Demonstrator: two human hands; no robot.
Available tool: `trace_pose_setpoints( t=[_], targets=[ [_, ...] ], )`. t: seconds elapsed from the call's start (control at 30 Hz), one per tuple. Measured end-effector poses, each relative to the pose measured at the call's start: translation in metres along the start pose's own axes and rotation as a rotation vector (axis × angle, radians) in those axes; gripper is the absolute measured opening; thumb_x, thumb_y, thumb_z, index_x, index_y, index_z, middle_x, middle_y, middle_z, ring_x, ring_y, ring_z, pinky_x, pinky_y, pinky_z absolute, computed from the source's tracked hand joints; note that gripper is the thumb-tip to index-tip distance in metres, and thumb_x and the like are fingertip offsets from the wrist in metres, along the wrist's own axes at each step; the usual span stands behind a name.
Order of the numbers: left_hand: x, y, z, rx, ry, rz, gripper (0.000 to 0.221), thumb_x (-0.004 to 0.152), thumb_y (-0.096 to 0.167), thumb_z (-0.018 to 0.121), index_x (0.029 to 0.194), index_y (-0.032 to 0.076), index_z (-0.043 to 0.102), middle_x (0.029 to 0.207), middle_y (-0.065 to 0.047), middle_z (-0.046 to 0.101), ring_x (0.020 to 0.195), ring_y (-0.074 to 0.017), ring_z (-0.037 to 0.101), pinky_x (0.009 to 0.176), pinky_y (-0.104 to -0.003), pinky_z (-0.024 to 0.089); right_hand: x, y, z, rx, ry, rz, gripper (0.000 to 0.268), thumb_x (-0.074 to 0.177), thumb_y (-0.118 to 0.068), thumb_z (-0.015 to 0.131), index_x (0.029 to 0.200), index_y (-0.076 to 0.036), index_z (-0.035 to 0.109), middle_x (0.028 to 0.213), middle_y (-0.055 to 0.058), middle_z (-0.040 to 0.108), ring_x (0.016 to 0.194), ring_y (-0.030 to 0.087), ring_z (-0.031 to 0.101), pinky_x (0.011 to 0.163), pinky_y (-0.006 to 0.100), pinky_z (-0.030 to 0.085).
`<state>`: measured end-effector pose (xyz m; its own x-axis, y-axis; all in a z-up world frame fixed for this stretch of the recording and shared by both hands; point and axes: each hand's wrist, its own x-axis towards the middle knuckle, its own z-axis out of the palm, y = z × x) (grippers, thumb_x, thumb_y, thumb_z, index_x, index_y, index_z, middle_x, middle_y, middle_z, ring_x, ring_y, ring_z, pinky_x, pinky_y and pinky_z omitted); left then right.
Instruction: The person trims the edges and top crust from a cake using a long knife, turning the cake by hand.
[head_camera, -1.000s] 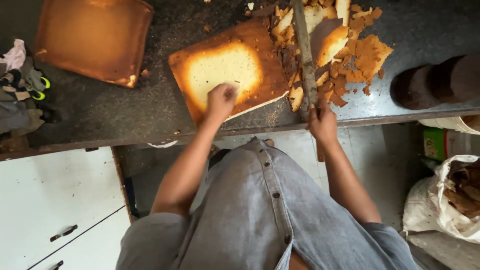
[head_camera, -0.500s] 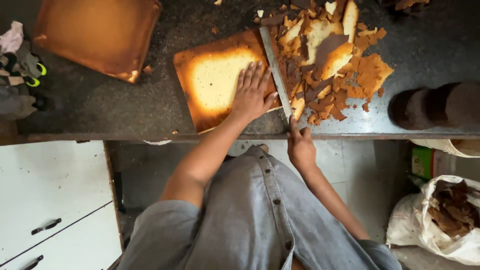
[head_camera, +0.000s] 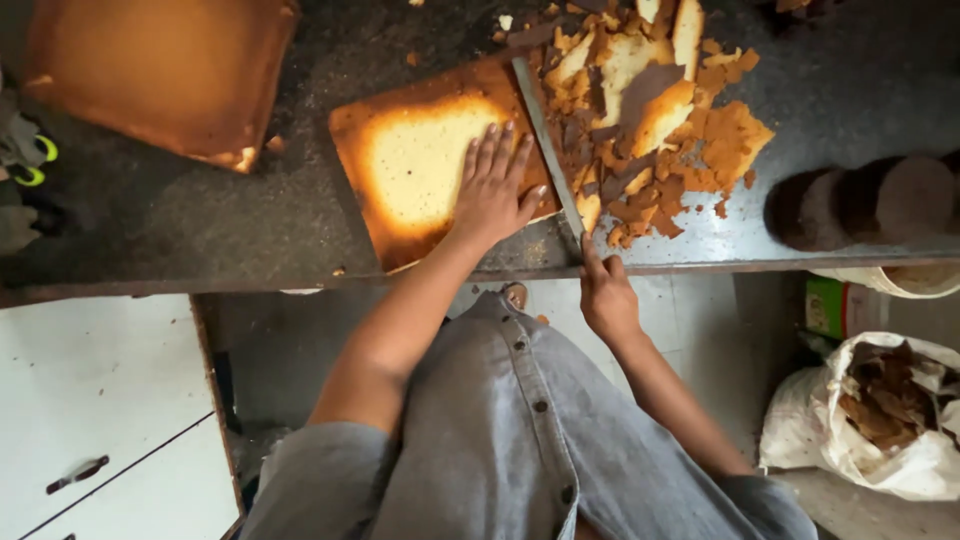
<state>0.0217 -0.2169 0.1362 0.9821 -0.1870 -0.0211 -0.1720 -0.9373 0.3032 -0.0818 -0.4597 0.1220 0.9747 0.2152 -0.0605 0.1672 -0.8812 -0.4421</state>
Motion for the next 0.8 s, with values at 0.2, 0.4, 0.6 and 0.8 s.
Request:
trace_pose_setpoints(
  t=[0.2,0.4,0.6,0.8],
  targets=[
    [0.005,0.001,0.004,0.039,-0.057,-0.014,0.079,0.103,0.059,0.036,0.164,0.012,0.02,0.171,-0.018,0.013,0.158,-0.0364,0.005,0.127,-0.052,0.002,0.075,-0.013,0.007,0.064,0.103,-0.122,0.055,0.104,-0.018,0.058,0.157,-0.02,0.044,0.126,0.034,0.056,0.094,0.049,0.063,0.076,0.049,0.056],
    [0.004,0.002,0.0,0.037,-0.061,-0.012,0.078,0.103,0.059,0.036,0.164,0.012,0.02,0.17,-0.018,0.011,0.157,-0.037,0.004,0.126,-0.052,0.003,0.039,0.014,0.005,0.147,-0.018,-0.045,0.056,0.104,-0.018,0.057,0.158,-0.02,0.043,0.119,0.033,0.059,0.101,0.052,0.062,0.085,0.053,0.053],
    [-0.002,0.004,-0.003,-0.008,-0.021,-0.015,0.08,0.102,0.058,0.043,0.163,0.011,0.024,0.171,-0.018,0.014,0.158,-0.0372,0.007,0.128,-0.053,0.005,0.067,0.064,0.041,0.093,0.078,-0.248,0.057,0.099,-0.014,0.062,0.154,-0.013,0.048,0.122,0.038,0.058,0.105,0.054,0.059,0.086,0.054,0.051],
    [-0.005,0.001,0.008,0.016,0.065,0.015,0.079,0.103,0.057,0.045,0.163,0.009,0.028,0.169,-0.021,0.019,0.159,-0.0387,0.011,0.129,-0.054,0.006,0.123,0.033,0.035,0.375,0.048,-0.165,0.048,0.104,-0.01,0.058,0.152,-0.009,0.052,0.115,0.029,0.069,0.106,0.043,0.07,0.092,0.046,0.055]
  ],
)
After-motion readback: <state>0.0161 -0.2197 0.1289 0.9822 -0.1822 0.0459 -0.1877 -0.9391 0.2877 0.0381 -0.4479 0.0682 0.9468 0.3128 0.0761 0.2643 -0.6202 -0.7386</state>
